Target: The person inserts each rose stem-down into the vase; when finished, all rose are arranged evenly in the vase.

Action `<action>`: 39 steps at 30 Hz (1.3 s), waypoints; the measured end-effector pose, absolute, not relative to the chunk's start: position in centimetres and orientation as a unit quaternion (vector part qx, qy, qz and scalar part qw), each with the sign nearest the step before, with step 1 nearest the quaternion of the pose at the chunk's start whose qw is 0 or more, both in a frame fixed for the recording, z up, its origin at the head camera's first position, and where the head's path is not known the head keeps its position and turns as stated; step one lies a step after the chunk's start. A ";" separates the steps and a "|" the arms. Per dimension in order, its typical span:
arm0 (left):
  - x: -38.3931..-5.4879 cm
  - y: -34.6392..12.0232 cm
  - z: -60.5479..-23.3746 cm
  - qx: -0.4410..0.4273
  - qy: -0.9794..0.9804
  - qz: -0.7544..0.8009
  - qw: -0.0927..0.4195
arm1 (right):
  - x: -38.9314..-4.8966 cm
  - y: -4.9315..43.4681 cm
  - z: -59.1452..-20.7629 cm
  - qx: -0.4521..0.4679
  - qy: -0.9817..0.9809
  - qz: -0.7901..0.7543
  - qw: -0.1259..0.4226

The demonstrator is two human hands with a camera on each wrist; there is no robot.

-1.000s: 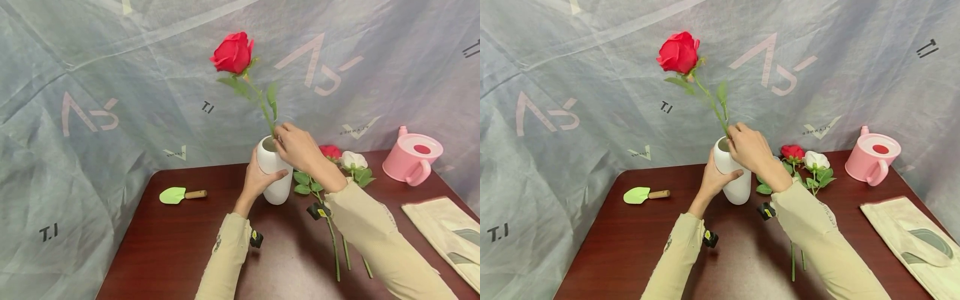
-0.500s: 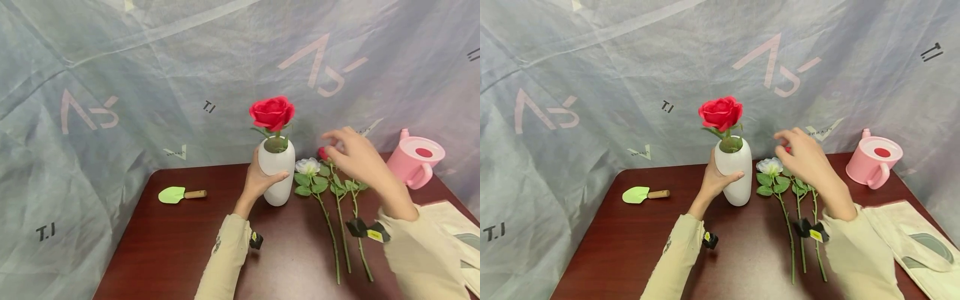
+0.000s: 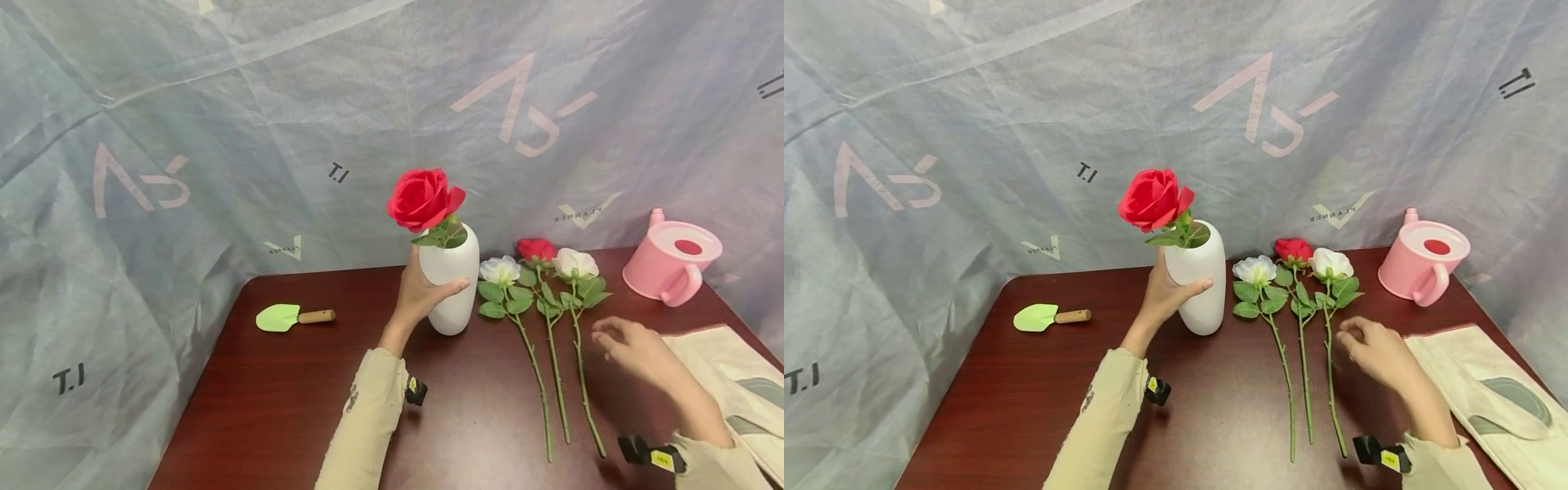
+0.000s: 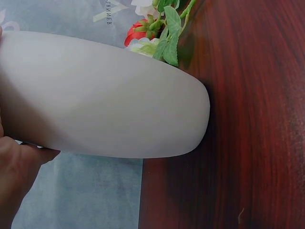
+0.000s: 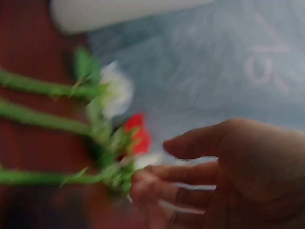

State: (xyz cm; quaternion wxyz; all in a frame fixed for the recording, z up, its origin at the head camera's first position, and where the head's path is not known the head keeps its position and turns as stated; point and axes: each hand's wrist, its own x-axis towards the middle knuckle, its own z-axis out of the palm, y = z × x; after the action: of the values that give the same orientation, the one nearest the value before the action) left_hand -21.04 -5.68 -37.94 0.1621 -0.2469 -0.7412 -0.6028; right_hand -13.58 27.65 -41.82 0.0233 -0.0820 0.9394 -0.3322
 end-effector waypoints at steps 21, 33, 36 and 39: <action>-21.1 -5.5 -38.0 -0.250 -0.736 -0.607 0.166 | -16.5 28.0 -47.5 0.021 0.934 -0.350 0.063; -21.1 -5.5 -37.9 -0.249 -0.738 -0.606 0.160 | -15.9 28.8 -46.8 0.027 0.878 -0.474 0.064; -21.1 -5.5 -37.9 -0.247 -0.740 -0.605 0.159 | -15.7 29.0 -46.1 0.028 0.844 -0.532 0.057; -21.1 -5.5 -37.9 -0.248 -0.739 -0.606 0.158 | -15.6 29.3 -45.1 0.031 0.773 -0.631 0.052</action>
State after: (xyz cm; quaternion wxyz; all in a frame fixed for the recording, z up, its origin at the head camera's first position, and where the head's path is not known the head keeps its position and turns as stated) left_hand -21.10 -5.49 -37.92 0.1579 -0.2477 -0.7391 -0.6062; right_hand -15.57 29.26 -45.11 0.0522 0.0313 0.7732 -0.6312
